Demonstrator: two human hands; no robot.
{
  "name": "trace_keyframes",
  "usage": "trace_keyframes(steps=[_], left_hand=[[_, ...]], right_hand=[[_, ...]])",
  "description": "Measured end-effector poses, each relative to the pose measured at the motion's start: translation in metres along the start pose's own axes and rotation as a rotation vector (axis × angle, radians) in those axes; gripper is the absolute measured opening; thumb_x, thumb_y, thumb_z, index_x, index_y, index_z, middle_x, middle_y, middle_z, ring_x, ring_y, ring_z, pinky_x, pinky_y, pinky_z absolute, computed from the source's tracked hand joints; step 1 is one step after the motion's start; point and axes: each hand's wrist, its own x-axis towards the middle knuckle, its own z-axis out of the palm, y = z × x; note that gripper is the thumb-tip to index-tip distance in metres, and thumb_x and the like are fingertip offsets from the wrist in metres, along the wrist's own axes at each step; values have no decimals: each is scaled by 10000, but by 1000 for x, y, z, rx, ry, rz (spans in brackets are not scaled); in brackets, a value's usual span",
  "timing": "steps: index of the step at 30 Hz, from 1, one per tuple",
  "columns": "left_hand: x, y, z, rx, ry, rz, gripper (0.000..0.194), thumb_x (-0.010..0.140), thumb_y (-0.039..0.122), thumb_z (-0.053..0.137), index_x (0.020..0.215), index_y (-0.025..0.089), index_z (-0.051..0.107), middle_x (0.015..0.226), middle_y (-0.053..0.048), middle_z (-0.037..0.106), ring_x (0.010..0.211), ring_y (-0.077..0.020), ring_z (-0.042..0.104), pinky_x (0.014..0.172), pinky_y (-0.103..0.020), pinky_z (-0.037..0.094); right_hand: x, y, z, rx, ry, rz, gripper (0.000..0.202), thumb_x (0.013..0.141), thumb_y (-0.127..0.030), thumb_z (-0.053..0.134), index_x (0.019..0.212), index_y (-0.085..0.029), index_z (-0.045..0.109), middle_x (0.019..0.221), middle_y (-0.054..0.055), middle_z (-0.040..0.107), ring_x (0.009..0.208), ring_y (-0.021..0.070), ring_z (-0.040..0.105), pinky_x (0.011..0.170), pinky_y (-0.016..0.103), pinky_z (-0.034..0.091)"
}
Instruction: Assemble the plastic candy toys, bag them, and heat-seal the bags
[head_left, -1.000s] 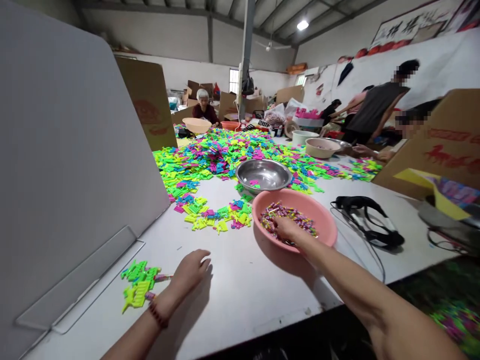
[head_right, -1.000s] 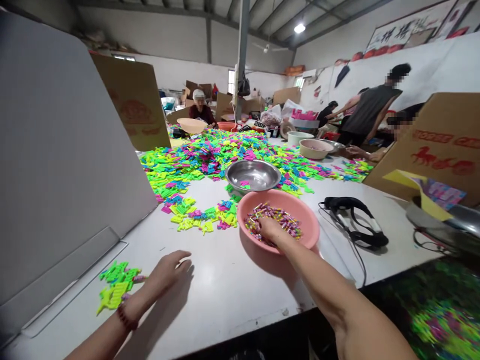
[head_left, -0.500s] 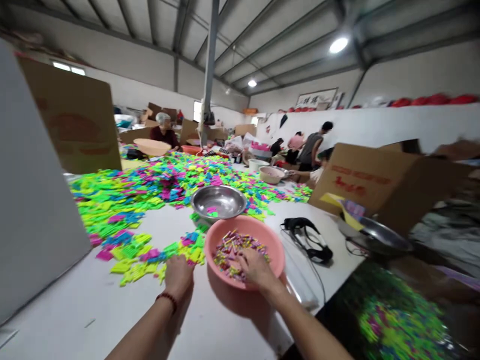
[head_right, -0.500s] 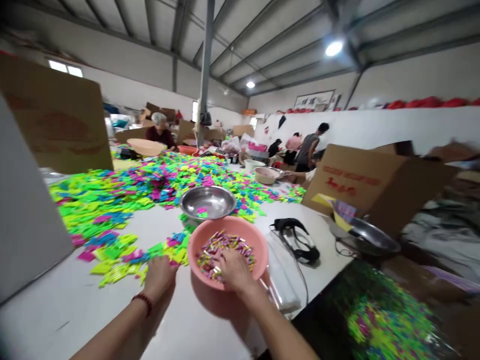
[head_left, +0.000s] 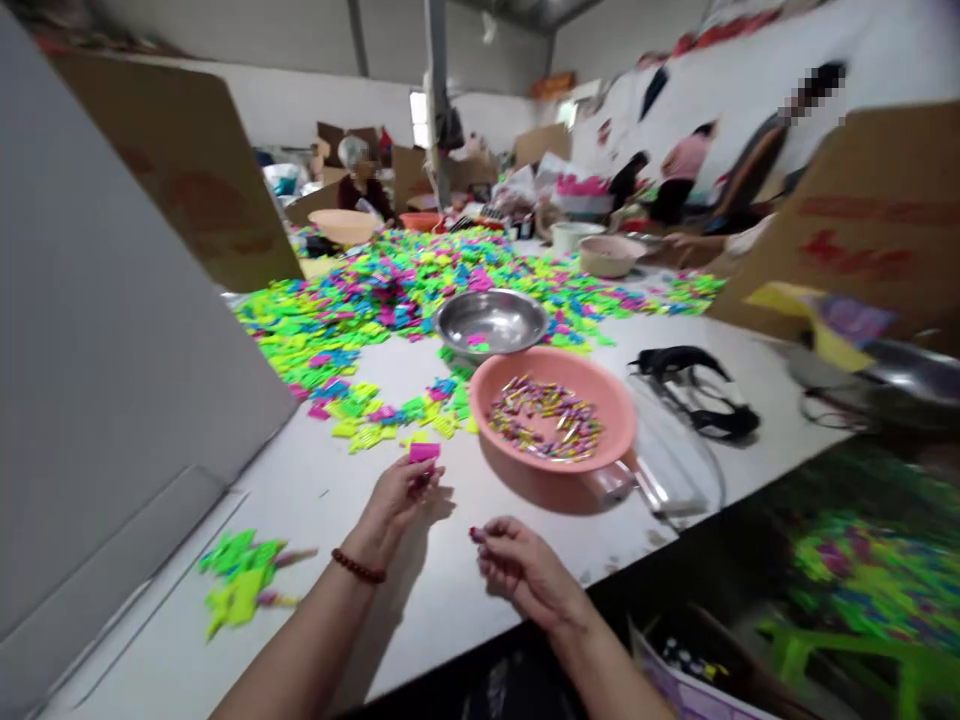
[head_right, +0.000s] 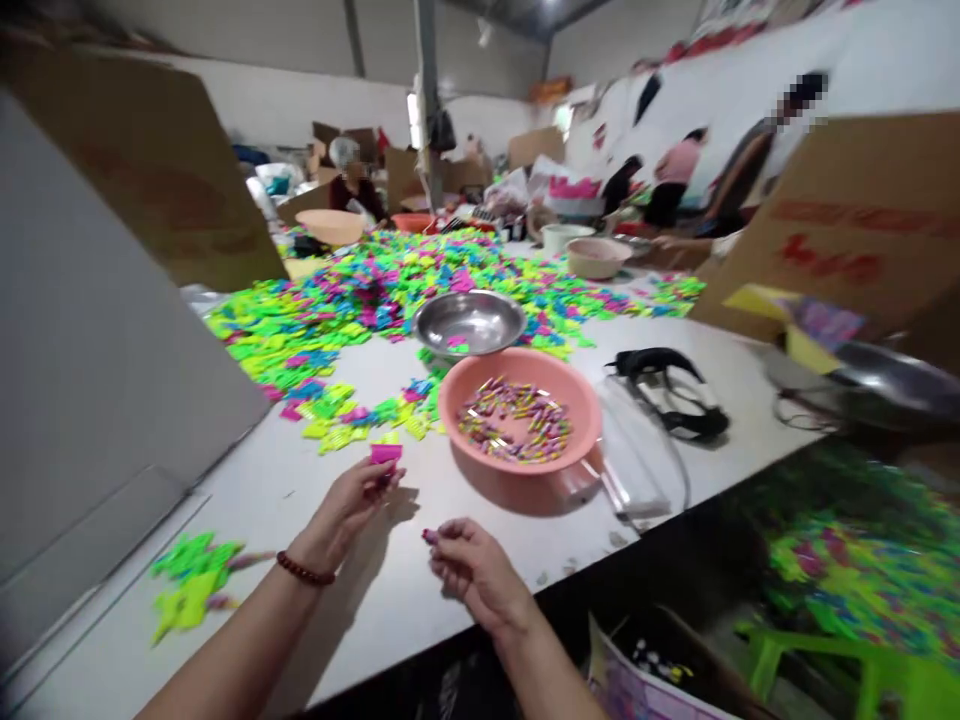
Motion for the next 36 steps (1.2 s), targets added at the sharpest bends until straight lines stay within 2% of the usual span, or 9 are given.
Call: trace_keyframes(steps=[4,7,12,15,19,24,27,29,36], left_hand=[[-55,-15,-24,-137,-79,-78,274,660,74,755,918,112,670,863,-73,697,739,-137,671,669,-211,545],[-93,-22,-40,-221,-151,-87,390,614,82,813,980,110,682,932,-75,710,774,-144,684,705,-209,545],[-130,-30,-58,-166,-186,-110,389,644,144,840,1003,119,691,982,-98,722,737,-135,673,619,-189,503],[-141,-36,-64,-205,-191,-121,311,759,310,804,986,127,696,978,-101,717,723,-132,661,590,-190,488],[-146,-43,-66,-326,-171,-197,388,852,496,685,990,134,707,965,-109,706,782,-173,663,624,-245,522],[-152,-48,-59,-282,-152,-133,312,734,323,825,920,93,727,954,-104,704,867,-167,646,791,-249,512],[-155,-53,-55,-267,-107,-110,484,604,187,897,1042,136,698,942,-61,710,821,-144,650,790,-244,499],[-155,-56,-53,-259,-60,-108,559,571,181,911,1077,151,676,925,-49,714,793,-137,654,765,-237,497],[-158,-54,-52,-200,-64,-117,383,582,234,897,845,127,640,771,-29,698,655,-123,633,665,-233,512]], right_hand=[[-4,5,5,-81,-48,42,440,552,-315,931,919,-176,732,860,19,679,647,92,574,645,221,477],[-7,11,9,-284,-112,-57,364,663,-423,872,878,-157,745,785,25,668,666,106,535,646,227,436],[-14,19,19,-441,-189,-162,417,783,-497,763,1077,-204,724,849,32,663,765,147,540,715,264,432],[-19,21,26,-465,-194,-135,471,761,-513,769,1126,-220,723,845,24,641,758,147,525,695,264,418],[-27,22,32,-530,-192,-144,455,750,-519,767,1092,-220,741,805,11,621,712,139,495,668,265,405],[-33,25,36,-663,-219,-224,340,799,-472,732,1068,-266,755,969,21,692,850,168,565,816,304,440],[-36,27,37,-656,-237,-248,323,801,-451,735,1069,-272,754,1025,23,701,901,177,584,861,316,445],[-36,27,36,-661,-225,-244,344,803,-457,729,1087,-265,748,1014,26,698,848,170,577,813,312,460],[-36,26,23,-695,-199,-209,397,823,-489,693,1115,-222,732,870,27,669,752,153,529,722,284,431]])
